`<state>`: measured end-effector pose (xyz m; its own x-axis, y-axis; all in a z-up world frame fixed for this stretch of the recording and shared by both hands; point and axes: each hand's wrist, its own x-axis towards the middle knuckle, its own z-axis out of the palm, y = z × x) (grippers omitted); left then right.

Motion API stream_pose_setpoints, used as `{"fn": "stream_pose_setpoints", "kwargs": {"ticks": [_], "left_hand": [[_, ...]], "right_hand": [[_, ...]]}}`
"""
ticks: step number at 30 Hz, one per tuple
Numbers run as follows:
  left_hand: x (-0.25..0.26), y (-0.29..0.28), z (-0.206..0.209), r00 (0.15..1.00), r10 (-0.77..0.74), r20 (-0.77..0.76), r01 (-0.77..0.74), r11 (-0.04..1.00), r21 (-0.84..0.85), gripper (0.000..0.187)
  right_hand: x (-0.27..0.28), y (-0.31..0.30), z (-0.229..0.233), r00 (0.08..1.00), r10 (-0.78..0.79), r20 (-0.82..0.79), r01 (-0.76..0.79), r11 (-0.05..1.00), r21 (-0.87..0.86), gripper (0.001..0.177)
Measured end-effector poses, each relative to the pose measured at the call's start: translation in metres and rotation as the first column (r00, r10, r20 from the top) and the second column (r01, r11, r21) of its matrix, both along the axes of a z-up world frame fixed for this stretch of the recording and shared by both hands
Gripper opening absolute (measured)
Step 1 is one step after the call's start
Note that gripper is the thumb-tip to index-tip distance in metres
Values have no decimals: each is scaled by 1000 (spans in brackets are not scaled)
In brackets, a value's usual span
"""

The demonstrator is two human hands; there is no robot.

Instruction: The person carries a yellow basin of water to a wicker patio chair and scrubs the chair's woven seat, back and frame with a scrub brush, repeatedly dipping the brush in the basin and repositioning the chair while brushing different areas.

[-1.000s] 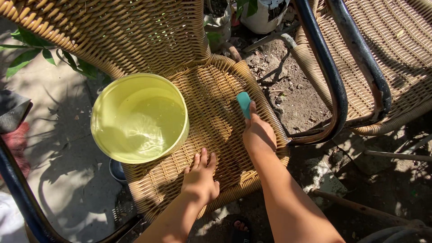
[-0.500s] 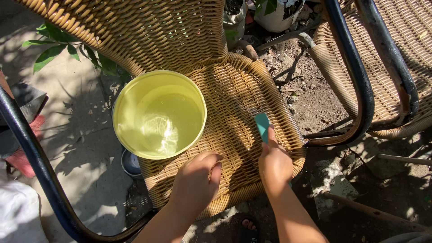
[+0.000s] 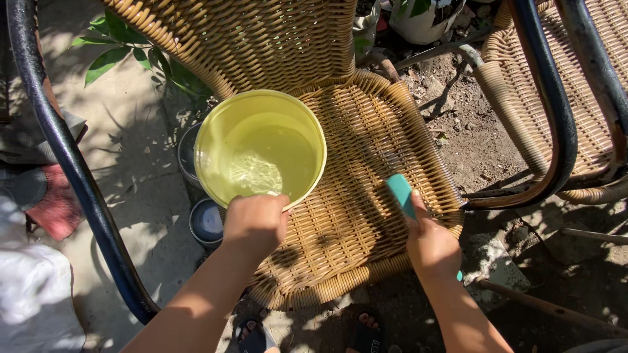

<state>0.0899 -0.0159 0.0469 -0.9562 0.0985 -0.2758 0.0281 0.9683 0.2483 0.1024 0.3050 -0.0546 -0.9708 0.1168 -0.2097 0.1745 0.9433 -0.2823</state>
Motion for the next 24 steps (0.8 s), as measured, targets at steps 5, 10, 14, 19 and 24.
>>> {"fn": "stream_pose_setpoints", "kwargs": {"ticks": [5, 10, 14, 19, 24], "left_hand": [[0, -3, -8, 999, 0, -34, 1, 1000, 27, 13], [1, -3, -11, 997, -11, -75, 12, 1000, 11, 13], [-1, -4, -12, 997, -13, -78, 13, 1000, -1, 14], [1, -3, -19, 999, 11, -50, -12, 1000, -8, 15], [0, -3, -19, 998, 11, -63, -11, 1000, -10, 14]], "right_hand": [[58, -79, 16, 944, -230, 235, 268, 953, -143, 61], [132, -159, -10, 844, 401, 357, -272, 893, -360, 66], [80, -66, -4, 843, 361, 399, -291, 929, -228, 61], [37, 33, 40, 889, 165, 428, -209, 976, 57, 64], [95, -68, 34, 830, 340, 441, -239, 933, -270, 59]]}}
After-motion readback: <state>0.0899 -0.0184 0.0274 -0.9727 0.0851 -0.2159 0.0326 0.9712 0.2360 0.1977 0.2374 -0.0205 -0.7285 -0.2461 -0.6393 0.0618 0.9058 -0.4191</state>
